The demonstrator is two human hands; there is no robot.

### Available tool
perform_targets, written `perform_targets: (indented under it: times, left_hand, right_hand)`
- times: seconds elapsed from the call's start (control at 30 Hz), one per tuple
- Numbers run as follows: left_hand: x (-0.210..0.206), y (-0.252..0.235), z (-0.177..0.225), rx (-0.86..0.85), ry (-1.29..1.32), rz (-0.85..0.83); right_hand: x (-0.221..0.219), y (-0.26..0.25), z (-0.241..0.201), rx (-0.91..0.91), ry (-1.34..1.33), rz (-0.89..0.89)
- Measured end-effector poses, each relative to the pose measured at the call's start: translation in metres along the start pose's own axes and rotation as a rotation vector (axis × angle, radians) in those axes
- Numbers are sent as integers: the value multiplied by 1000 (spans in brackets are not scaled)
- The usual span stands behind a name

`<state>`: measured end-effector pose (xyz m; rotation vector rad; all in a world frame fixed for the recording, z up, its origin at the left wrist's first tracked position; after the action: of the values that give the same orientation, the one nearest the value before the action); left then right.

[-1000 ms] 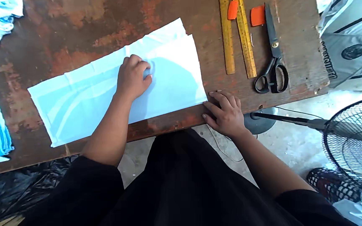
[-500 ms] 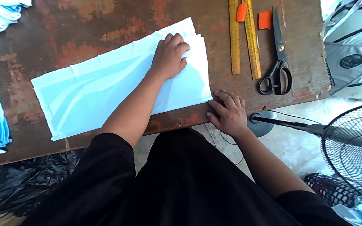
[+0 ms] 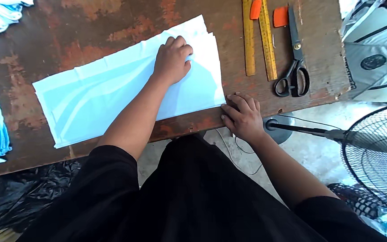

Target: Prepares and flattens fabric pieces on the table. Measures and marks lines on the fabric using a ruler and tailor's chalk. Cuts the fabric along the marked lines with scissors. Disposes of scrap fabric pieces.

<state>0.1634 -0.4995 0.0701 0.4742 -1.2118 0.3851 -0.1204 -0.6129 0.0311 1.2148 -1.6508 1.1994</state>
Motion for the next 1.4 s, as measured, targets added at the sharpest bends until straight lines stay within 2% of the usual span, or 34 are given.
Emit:
perform_targets:
  times: [0.17,0.27,0.47,0.57,0.7,0.83,0.97,1.07,1.17,1.3,1.4]
  left_hand:
    - [5,12,-1,-8,12,56]
    - [19,45,-17,88,72,121]
    - [36,133,-93,338,22,37]
    - [37,165,-123,386,16,-18]
    - [24,191,-151,298,68,-8]
    - [19,199,-167,197,99,33]
    - [31,216,-189,163,149,72]
    - [44,243,-223,192,115,72]
    - [48,272,-257,223,69,-7]
    - [48,298,-297,172,25,-20]
    - [50,303,-315,116,10,-28]
  right_hand:
    - [2,-3,-4,-33,-6,-17]
    - [-1,-7,-17,-42,-1,-40]
    - [-22,-28,-67,104,-1,-101]
    - [-34,-38,-91,171,-4,-112]
    - [-40,-46,-117,206,-17,-202]
    - [-40,-46,-122,246,16,-141]
    - [-40,-48,-137,208,34,-163]
    - [-59,-62,-178,213,42,-178]
    - [-88,-82,-247,269,37,-207]
    - [-127,-110,-331,341,44,-244]
    - [-141,-117,-364,304,68,-260]
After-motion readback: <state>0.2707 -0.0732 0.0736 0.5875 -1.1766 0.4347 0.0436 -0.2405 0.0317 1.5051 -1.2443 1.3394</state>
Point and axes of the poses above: each hand's wrist, its own y-axis away from the middle knuckle, its own x-axis out of the back of the hand, z = x × y, the point moved 3 cm from there along -y, towards the middle knuckle
